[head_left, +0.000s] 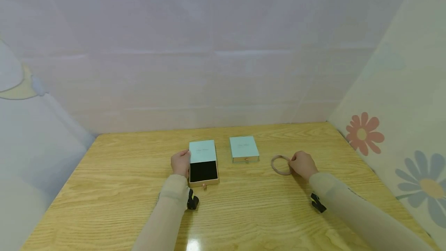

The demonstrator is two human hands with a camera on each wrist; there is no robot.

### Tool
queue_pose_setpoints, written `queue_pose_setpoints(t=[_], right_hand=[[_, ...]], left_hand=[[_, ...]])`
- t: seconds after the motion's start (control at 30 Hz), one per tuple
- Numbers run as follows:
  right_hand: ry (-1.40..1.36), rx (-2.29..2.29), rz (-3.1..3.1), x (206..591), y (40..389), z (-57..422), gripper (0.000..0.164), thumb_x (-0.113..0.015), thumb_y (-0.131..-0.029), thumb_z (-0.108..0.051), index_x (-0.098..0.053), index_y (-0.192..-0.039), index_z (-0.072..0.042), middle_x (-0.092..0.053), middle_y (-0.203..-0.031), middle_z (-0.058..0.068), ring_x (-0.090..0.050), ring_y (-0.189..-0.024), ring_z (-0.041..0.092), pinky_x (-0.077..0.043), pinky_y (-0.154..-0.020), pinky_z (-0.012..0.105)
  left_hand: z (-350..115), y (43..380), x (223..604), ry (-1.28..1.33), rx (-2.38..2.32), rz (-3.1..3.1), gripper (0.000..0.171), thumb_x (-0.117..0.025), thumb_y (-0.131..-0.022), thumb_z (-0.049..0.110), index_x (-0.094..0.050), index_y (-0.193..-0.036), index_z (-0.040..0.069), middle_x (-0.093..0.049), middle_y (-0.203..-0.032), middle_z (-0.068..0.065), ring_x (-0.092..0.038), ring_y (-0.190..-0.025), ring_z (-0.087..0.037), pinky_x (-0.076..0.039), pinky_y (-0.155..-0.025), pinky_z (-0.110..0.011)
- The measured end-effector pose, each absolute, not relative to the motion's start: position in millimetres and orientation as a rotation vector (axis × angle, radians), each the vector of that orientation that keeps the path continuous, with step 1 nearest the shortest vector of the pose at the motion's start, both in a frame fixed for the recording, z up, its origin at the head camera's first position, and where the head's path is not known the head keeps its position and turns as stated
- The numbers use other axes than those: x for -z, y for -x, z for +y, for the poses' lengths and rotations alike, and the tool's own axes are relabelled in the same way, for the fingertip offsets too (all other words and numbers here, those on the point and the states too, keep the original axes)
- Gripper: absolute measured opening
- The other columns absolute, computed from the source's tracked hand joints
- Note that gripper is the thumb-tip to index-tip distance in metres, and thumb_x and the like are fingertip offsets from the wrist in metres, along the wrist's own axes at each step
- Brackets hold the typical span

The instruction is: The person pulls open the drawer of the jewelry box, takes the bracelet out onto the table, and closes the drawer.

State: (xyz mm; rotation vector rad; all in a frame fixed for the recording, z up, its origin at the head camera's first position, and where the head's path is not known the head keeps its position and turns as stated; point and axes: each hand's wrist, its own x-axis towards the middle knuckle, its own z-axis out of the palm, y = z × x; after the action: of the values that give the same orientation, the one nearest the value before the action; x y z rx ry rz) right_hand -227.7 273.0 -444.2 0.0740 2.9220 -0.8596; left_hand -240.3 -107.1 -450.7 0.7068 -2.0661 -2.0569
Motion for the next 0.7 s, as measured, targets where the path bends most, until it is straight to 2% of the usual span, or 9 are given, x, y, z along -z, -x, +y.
queue_pose_setpoints(t=[0.7], right_hand=[[-0.088, 0.894, 2.917, 443.7, 228.7, 275.3, 0.017, -0.062, -0.090, -0.003, -0.066, -0.085, 0.014, -0.067, -0.075, 0.015, -0.060, -0.064, 0.021, -0.052, -0.055, 0.030]], left_hand=[[-109.6, 243.1, 451.9, -0.713, 2.038, -2.060, 0.031, -0.052, -0.097, 0.000, -0.058, -0.124, -0.015, -0.050, -0.133, -0.032, -0.042, -0.130, -0.042, -0.036, -0.109, -0.047]])
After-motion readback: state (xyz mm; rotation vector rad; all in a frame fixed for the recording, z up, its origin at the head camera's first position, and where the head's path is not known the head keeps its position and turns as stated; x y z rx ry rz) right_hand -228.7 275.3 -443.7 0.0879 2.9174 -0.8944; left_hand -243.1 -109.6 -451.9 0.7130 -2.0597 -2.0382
